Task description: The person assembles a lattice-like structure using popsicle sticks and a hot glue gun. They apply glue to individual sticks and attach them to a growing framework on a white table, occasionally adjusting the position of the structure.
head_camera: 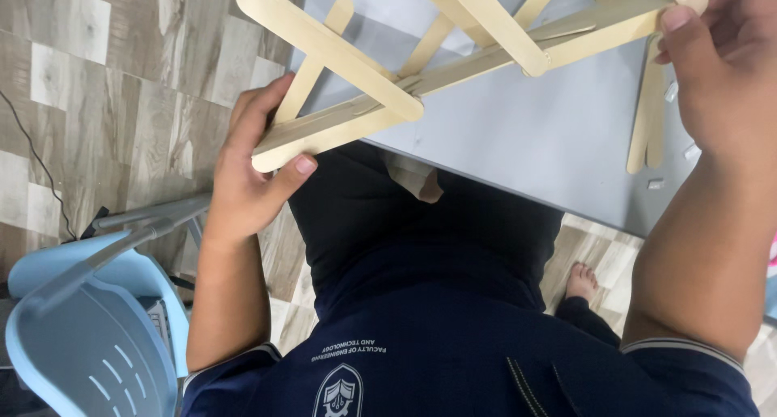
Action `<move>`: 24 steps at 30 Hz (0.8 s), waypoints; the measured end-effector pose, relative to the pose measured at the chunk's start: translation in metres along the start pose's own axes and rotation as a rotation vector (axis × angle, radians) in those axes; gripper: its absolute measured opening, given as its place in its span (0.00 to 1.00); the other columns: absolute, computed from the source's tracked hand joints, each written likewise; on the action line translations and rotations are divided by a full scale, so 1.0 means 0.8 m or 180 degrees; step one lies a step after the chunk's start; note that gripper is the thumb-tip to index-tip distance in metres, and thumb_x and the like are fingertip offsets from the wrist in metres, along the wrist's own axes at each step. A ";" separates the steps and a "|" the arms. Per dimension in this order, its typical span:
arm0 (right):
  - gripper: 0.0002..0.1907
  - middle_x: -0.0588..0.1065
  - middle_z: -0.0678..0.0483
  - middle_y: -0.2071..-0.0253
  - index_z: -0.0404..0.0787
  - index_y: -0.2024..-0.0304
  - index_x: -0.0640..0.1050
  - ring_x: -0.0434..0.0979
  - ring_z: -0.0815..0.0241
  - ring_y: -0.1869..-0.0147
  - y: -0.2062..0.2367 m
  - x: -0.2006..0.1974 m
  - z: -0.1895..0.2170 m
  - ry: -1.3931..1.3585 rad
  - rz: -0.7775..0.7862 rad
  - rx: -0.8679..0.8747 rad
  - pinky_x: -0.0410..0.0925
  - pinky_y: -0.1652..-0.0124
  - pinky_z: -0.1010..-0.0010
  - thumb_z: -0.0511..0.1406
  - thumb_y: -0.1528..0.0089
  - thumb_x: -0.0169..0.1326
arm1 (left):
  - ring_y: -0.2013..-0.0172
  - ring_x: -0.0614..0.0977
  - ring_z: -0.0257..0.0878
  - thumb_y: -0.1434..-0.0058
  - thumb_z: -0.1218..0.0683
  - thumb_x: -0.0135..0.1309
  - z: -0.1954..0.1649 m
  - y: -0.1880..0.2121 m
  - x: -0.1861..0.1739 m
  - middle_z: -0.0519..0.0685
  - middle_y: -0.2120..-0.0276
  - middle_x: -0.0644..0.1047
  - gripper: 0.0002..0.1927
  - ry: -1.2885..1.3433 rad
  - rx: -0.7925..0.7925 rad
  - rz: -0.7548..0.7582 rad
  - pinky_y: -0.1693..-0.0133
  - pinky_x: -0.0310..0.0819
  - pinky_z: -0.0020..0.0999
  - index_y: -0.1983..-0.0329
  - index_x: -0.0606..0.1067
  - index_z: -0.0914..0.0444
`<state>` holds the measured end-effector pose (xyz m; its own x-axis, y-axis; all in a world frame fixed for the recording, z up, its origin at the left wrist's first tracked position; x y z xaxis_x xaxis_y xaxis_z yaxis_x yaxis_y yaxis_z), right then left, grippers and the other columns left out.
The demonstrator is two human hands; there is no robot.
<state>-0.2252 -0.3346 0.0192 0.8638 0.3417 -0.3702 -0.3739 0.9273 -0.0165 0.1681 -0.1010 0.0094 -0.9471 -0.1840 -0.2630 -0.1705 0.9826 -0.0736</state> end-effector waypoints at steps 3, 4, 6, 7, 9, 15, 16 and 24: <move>0.08 0.73 0.54 0.55 0.32 0.44 0.71 0.73 0.67 0.55 -0.023 -0.001 -0.003 0.0225 -0.0052 0.0042 0.71 0.52 0.76 0.32 0.21 0.52 | 0.43 0.73 0.40 0.32 0.55 0.60 0.009 0.005 -0.002 0.52 0.42 0.71 0.35 0.0313 -0.0254 -0.0128 0.35 0.65 0.32 0.26 0.63 0.71; 0.08 0.73 0.54 0.55 0.32 0.44 0.72 0.73 0.67 0.55 -0.030 0.000 -0.001 0.0219 -0.0076 0.0035 0.71 0.51 0.75 0.33 0.21 0.52 | 0.42 0.73 0.40 0.33 0.56 0.60 0.011 0.008 -0.002 0.52 0.41 0.71 0.36 0.0473 -0.0368 -0.0154 0.34 0.65 0.32 0.25 0.62 0.71; 0.08 0.75 0.54 0.55 0.32 0.46 0.73 0.74 0.66 0.55 -0.042 0.005 0.004 0.0123 -0.0122 -0.0015 0.71 0.52 0.73 0.33 0.20 0.54 | 0.36 0.73 0.42 0.37 0.58 0.64 0.017 0.011 0.005 0.53 0.37 0.72 0.42 0.0931 -0.0602 -0.0162 0.32 0.64 0.36 0.24 0.57 0.70; 0.08 0.75 0.55 0.55 0.33 0.47 0.74 0.75 0.67 0.54 -0.048 0.010 0.008 0.0074 -0.0104 -0.0096 0.71 0.52 0.73 0.33 0.21 0.54 | 0.34 0.72 0.42 0.38 0.58 0.66 0.013 0.013 0.006 0.54 0.35 0.71 0.43 0.0951 -0.0500 -0.0209 0.31 0.64 0.36 0.24 0.57 0.70; 0.06 0.76 0.58 0.57 0.33 0.50 0.75 0.76 0.67 0.53 -0.058 0.020 0.018 0.0014 -0.0029 -0.0298 0.72 0.53 0.74 0.33 0.24 0.53 | 0.30 0.71 0.43 0.40 0.60 0.68 0.004 0.020 0.012 0.55 0.31 0.68 0.45 0.0990 -0.0299 -0.0280 0.29 0.64 0.38 0.24 0.56 0.69; 0.10 0.70 0.59 0.66 0.30 0.58 0.74 0.66 0.69 0.62 -0.093 0.058 0.017 0.0701 0.0144 -0.0422 0.61 0.62 0.71 0.31 0.22 0.55 | 0.37 0.73 0.54 0.46 0.59 0.74 -0.017 0.032 0.020 0.60 0.38 0.69 0.46 -0.1372 0.0561 -0.0846 0.34 0.68 0.41 0.27 0.62 0.65; 0.10 0.69 0.59 0.67 0.30 0.59 0.74 0.66 0.68 0.62 -0.097 0.065 0.014 0.0867 0.0210 -0.0433 0.62 0.62 0.70 0.31 0.23 0.54 | 0.37 0.73 0.54 0.45 0.59 0.74 -0.013 0.033 0.023 0.59 0.37 0.68 0.46 -0.1404 0.0565 -0.0890 0.34 0.68 0.42 0.27 0.62 0.65; 0.05 0.74 0.57 0.61 0.31 0.55 0.75 0.72 0.65 0.58 -0.124 0.064 -0.011 0.0999 0.0237 -0.0429 0.66 0.60 0.68 0.27 0.30 0.49 | 0.34 0.70 0.55 0.43 0.59 0.73 0.009 0.024 0.057 0.58 0.34 0.66 0.42 -0.1232 0.0768 -0.1013 0.34 0.69 0.45 0.29 0.64 0.63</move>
<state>-0.1464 -0.4105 -0.0060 0.6944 0.3248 -0.6422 -0.4914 0.8659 -0.0933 0.1233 -0.0909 -0.0112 -0.6822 -0.5112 -0.5227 -0.3217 0.8519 -0.4134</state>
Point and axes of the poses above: each hand's wrist, its own y-axis away from the middle knuckle, its own x-axis out of the palm, z = x × y, the point moved 7 cm from there along -y, towards the middle knuckle
